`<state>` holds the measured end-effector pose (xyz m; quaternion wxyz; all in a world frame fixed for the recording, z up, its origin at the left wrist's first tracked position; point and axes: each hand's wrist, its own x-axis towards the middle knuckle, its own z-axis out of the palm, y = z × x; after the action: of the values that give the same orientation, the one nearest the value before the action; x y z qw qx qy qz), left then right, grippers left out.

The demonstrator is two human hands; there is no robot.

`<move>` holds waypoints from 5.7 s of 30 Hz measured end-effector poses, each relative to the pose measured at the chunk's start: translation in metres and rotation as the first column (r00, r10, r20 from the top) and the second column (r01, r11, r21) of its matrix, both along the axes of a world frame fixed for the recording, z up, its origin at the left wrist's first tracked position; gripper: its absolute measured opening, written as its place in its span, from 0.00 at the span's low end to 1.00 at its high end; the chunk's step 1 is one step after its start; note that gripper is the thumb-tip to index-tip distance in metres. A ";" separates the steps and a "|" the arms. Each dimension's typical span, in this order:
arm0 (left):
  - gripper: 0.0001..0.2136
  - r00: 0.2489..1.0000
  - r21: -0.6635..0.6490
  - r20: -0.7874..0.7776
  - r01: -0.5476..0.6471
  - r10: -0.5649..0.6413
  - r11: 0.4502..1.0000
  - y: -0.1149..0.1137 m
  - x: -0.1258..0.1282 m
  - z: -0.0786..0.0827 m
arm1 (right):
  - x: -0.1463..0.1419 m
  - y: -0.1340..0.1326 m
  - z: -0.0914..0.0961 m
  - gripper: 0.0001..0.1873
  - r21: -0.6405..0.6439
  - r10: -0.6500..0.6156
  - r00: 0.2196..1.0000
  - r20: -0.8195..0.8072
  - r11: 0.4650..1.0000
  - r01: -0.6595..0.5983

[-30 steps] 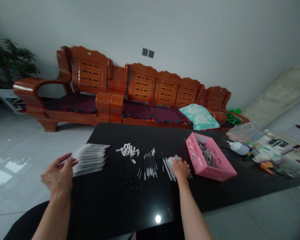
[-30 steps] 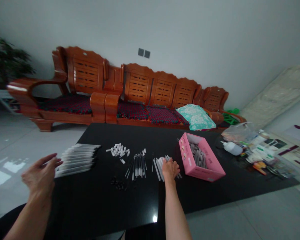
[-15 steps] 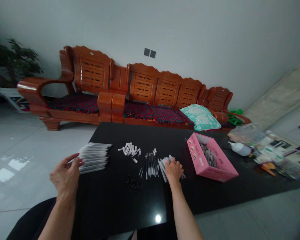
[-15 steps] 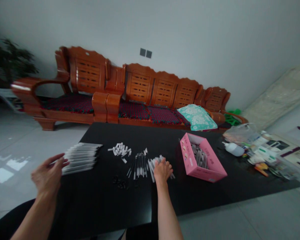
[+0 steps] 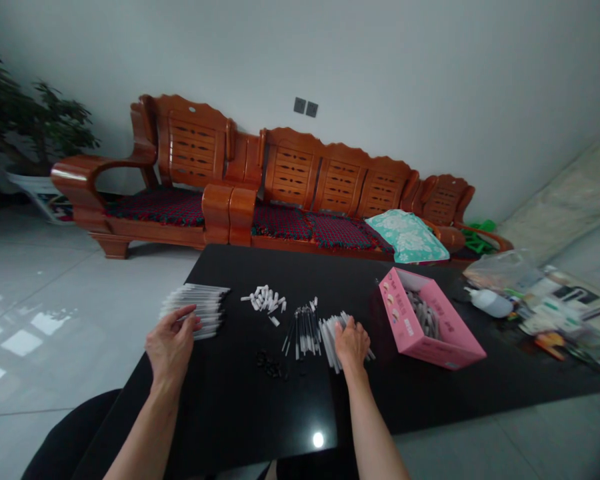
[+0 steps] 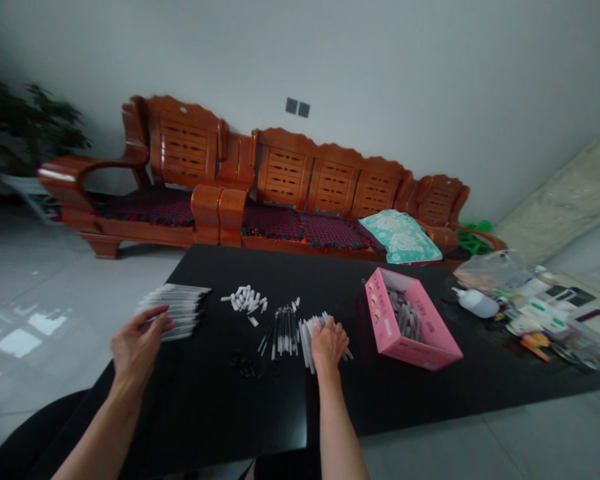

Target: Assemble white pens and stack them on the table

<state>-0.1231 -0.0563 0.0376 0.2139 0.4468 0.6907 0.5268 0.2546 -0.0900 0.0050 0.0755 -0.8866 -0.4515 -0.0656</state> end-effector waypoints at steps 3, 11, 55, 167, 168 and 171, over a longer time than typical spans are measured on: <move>0.19 0.996 -0.012 0.050 0.073 -0.072 0.997 0.001 0.006 -0.004 | 0.001 0.000 0.000 0.29 0.005 0.005 1.000 -0.006 1.000 -0.005; 0.20 0.987 -0.031 0.078 0.143 -0.140 0.989 -0.001 0.014 -0.003 | 0.003 -0.005 0.002 0.22 0.208 0.138 0.990 -0.018 0.969 -0.131; 0.05 0.586 -0.432 -0.415 0.546 -0.696 0.718 -0.001 0.149 -0.018 | -0.051 -0.017 0.011 0.14 0.414 0.345 0.406 -0.846 0.906 0.093; 0.12 0.694 -0.142 -0.156 0.688 -0.703 0.711 -0.028 0.067 -0.038 | -0.103 -0.028 0.028 0.09 0.324 0.543 -0.368 -0.755 0.797 0.510; 0.12 0.690 -0.139 -0.167 0.690 -0.704 0.710 -0.028 0.067 -0.038 | -0.103 -0.028 0.028 0.09 0.323 0.543 -0.369 -0.755 0.797 0.510; 0.11 0.691 -0.148 -0.194 0.681 -0.696 0.717 -0.029 0.068 -0.039 | -0.104 -0.028 0.027 0.08 0.320 0.542 -0.370 -0.754 0.796 0.513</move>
<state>-0.0550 -0.0849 -0.0017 0.3262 0.7250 0.5098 0.3288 0.1507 -0.1185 0.0320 0.6921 -0.4327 -0.1390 0.5607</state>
